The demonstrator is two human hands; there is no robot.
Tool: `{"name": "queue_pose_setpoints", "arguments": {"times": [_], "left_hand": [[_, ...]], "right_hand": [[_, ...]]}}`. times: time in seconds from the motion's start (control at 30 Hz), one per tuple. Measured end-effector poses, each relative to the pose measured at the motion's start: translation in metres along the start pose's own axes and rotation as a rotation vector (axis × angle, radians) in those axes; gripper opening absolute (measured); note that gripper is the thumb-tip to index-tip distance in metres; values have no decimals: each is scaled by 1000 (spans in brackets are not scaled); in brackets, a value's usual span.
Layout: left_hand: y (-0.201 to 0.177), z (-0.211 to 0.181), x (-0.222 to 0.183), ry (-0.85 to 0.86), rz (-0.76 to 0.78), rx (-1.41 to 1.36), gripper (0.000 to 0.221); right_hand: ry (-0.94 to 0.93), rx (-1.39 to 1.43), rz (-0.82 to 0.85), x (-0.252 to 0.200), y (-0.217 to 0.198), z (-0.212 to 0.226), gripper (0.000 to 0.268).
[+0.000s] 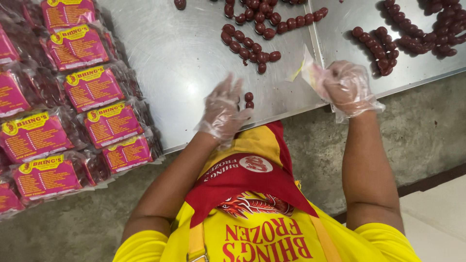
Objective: The person places several sausage links into plastic bags and seals them.
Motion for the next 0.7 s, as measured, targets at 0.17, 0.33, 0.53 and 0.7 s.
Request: {"name": "queue_pose_setpoints", "arguments": {"times": [0.17,0.33,0.53,0.7], "left_hand": [[10,-43,47,408,-181,20,94],[55,-13,88,293,128,-295,34],[86,93,81,177,-550,-1309,18],[104,138,63,-84,-575,-1159,17]], "right_hand": [[-99,-191,444,-18,24,34,26],[-30,782,593,0,62,34,36],[162,1452,485,-19,117,58,51],[190,1469,986,-40,187,91,35]]}}
Point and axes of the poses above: each hand's wrist, its own x-axis towards the middle knuckle, its own y-axis out of the palm, z = x × y, the point moved 4 cm from there along x, towards the middle knuckle, and after that the axes turned 14 degrees about y, right-handed, at the moved point
